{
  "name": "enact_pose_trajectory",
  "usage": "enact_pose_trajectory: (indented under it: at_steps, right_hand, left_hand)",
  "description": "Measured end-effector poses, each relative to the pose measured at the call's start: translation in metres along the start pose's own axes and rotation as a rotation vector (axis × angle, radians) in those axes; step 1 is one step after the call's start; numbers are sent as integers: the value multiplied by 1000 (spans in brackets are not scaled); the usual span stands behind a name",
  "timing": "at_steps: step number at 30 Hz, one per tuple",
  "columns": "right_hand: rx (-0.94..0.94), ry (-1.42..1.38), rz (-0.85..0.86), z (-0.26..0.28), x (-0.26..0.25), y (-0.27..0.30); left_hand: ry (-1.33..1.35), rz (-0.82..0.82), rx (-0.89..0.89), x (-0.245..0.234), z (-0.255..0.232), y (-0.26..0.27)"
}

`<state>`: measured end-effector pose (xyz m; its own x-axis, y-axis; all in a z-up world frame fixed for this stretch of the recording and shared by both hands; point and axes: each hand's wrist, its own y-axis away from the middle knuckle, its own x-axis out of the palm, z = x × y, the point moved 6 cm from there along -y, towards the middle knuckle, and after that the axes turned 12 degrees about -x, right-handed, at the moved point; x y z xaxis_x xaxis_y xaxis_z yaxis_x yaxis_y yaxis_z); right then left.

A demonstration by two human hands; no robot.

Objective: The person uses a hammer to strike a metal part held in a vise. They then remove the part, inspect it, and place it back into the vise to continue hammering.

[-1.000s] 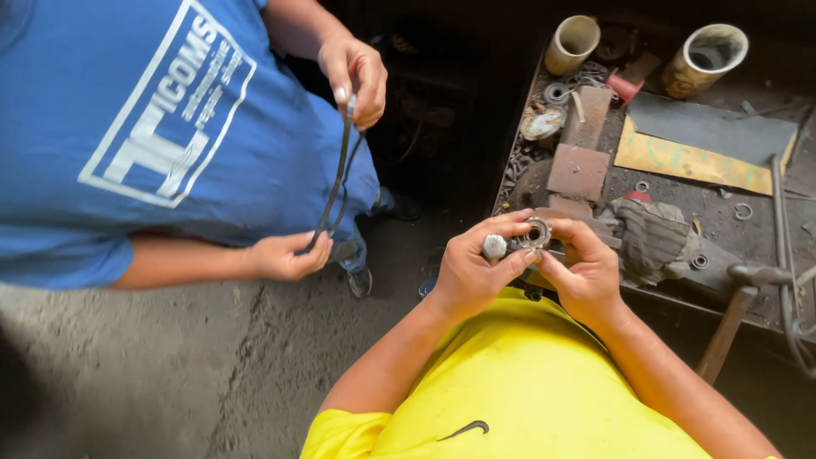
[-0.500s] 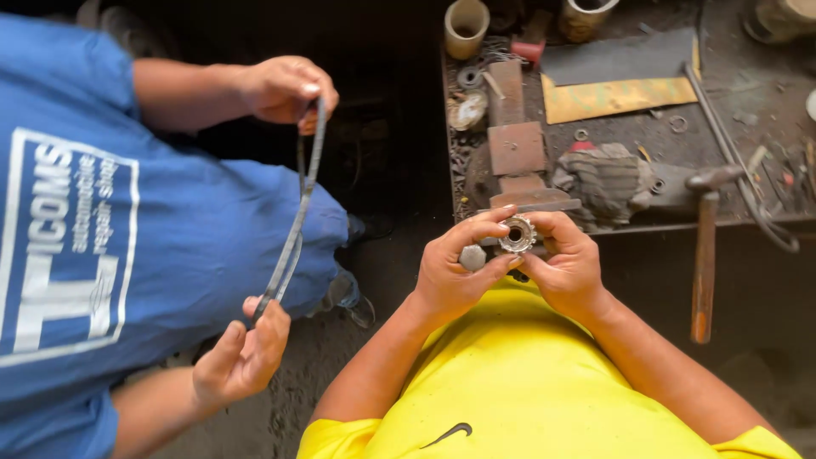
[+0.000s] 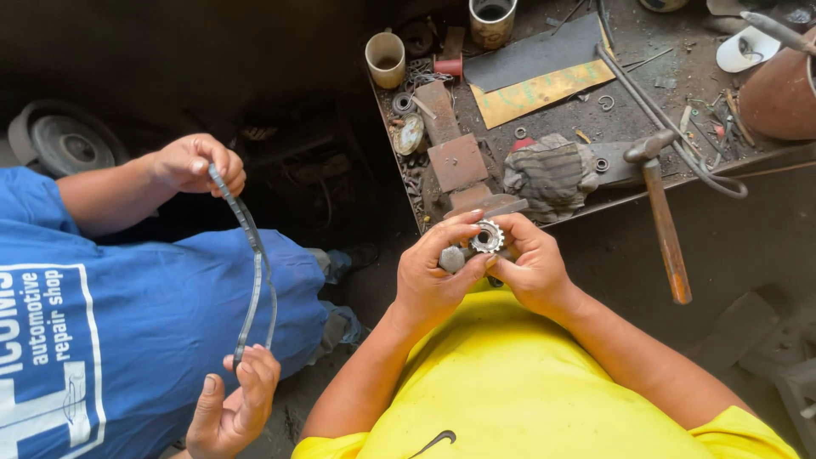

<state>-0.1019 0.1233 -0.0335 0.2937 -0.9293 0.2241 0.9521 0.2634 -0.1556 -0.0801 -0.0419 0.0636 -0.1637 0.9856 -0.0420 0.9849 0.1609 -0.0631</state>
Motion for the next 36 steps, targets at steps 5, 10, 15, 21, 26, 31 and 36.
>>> enact_pose_trajectory:
  at_steps: [5, 10, 15, 21, 26, 31, 36]
  right_hand:
    - [66, -182, 19, -5, -1, -4]
    - [0, -83, -32, 1, -6, -3]
    - [-289, 543, -58, 39, -7, -13]
    - [-699, 689, -73, 62, 1, -18]
    - [-789, 653, -79, 65, 0, -16]
    - [-864, 632, -46, 67, -5, -15]
    - [-1036, 658, 11, 92, 4, -19]
  left_hand:
    - [-55, -7, 24, 9, 8, -8]
    - [-141, 32, -22, 15, 6, -12]
    - [-48, 51, -188, 17, 26, -13]
    - [464, 96, -467, 26, 60, -5]
    - [561, 138, -481, 30, 47, -6]
    - [603, 195, -483, 33, 40, -4]
    - [601, 172, -481, 33, 33, -7]
